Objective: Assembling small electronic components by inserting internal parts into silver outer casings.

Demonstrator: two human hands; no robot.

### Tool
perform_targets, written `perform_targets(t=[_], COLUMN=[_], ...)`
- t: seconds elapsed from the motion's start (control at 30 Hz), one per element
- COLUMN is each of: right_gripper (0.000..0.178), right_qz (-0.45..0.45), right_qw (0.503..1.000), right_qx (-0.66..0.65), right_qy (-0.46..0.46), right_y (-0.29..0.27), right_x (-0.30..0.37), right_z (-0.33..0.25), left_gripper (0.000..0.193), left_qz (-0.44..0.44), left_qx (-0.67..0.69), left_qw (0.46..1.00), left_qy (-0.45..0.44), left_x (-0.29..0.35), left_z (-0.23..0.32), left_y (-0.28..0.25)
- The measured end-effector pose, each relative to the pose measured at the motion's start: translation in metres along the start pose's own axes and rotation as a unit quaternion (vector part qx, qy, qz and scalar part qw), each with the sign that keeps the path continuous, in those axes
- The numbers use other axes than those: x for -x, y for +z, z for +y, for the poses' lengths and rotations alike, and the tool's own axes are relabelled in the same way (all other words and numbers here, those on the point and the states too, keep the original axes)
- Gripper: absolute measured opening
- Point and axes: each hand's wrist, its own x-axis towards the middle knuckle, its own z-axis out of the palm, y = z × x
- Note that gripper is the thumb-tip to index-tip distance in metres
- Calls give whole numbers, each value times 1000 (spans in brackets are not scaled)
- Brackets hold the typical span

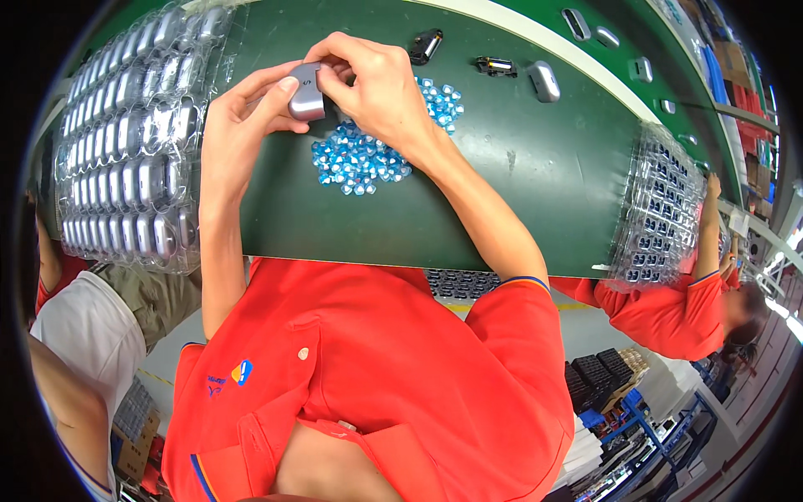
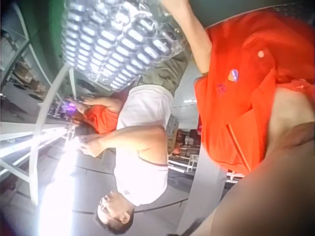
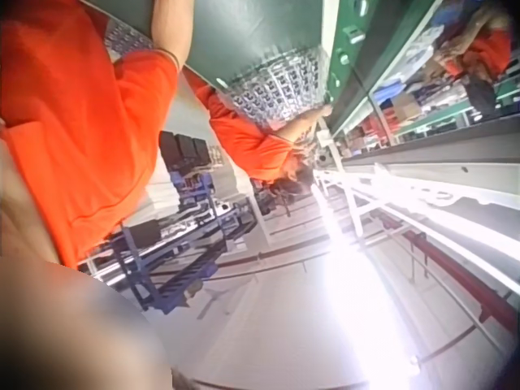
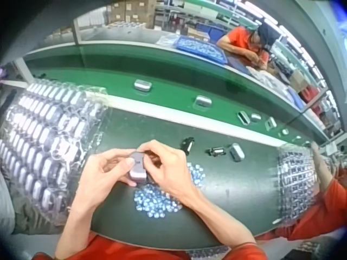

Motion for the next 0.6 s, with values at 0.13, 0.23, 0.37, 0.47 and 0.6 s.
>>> perform_targets(t=[0.13, 0.23, 0.37, 0.47, 0.6], right_gripper=[17, 19, 21, 22, 24], right_qz=[-3, -52, -14, -61, -36], right_qw=[995, 989, 948, 907, 964], right_qx=[-61, -56, 313, 403, 220], right_qy=[82, 124, 53, 107, 148], right_y=[-9, -14, -48, -53, -51], right_x=[4, 8, 4, 3, 6], right_z=[-8, -11, 0, 14, 10], left_gripper=[37, 40, 43, 38, 37], left_qz=[-3, -13, 39, 67, 90], left_qx=[-107, -226, -166, -209, -132], left_qw=[989, 945, 972, 967, 974], left_qy=[105, 234, 162, 133, 162], left_x=[6, 6, 4, -2, -10], left_z=[-3, -7, -8, -9, -23], left_y=[1, 2, -1, -4, -4])
